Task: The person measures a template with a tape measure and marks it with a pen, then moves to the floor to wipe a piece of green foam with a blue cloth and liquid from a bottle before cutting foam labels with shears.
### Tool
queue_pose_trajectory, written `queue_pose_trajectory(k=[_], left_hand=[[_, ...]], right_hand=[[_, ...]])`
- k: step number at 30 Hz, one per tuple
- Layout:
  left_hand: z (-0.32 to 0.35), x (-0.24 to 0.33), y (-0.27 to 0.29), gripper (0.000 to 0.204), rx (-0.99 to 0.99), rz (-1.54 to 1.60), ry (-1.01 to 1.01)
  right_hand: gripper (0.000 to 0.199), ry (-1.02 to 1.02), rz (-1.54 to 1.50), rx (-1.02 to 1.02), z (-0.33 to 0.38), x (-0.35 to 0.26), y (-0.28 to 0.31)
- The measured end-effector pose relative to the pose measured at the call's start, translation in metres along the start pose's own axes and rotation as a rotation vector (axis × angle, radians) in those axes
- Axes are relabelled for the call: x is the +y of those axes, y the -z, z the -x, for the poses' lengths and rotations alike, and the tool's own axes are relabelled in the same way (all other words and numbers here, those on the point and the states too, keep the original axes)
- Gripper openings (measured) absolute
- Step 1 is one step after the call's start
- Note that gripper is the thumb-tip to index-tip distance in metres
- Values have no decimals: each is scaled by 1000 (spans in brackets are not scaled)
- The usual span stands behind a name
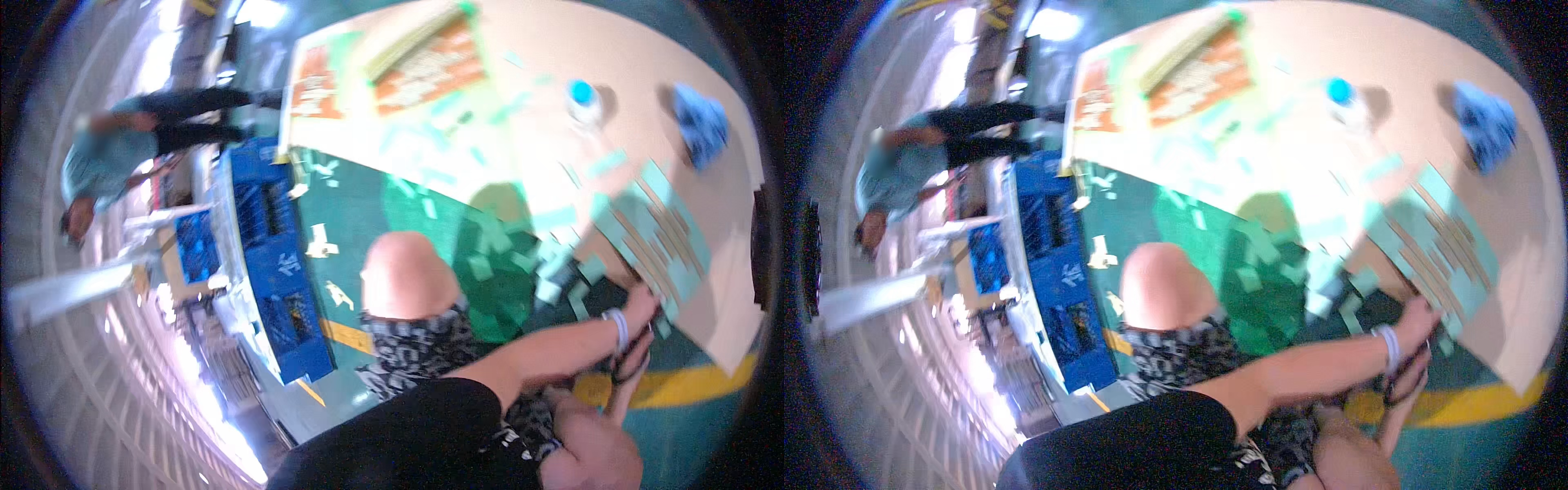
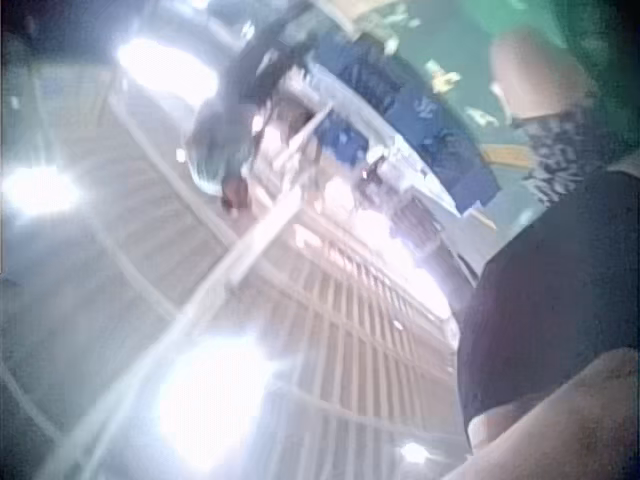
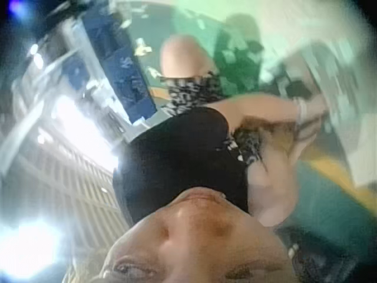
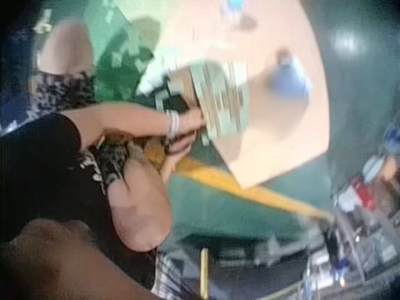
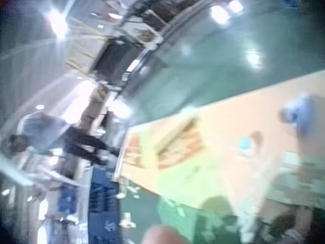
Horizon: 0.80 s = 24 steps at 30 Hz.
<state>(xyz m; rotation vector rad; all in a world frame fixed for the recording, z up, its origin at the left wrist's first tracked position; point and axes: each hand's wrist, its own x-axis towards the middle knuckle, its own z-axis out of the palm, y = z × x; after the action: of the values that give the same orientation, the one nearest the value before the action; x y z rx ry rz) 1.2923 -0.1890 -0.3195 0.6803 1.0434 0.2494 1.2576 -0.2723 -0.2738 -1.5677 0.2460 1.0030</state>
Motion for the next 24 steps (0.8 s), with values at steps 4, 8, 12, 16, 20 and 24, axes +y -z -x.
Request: queue_pose_trajectory(k=[4,8,12,16,20,24], left_hand=[[11,10,35,22,56,101,200],[5,14,41,17,27,122,155],[-9,10,32,28,-9,-67,-101],[-2,13,35,23,-104,-67,111],[2,56,70,8,7,185,296],[13,58,52,14,-79,314,292]], right_hand=[[54,-204,148,48,21,-1,-17],[55,-120,122,86,22,-3,-33],[55,6,-6,-11,9,-10,-23],[32,136,547,-184,0,3,12],[40,-90,74,15,11,-11,-48],[32,-25,135,0,25,-28,-39]])
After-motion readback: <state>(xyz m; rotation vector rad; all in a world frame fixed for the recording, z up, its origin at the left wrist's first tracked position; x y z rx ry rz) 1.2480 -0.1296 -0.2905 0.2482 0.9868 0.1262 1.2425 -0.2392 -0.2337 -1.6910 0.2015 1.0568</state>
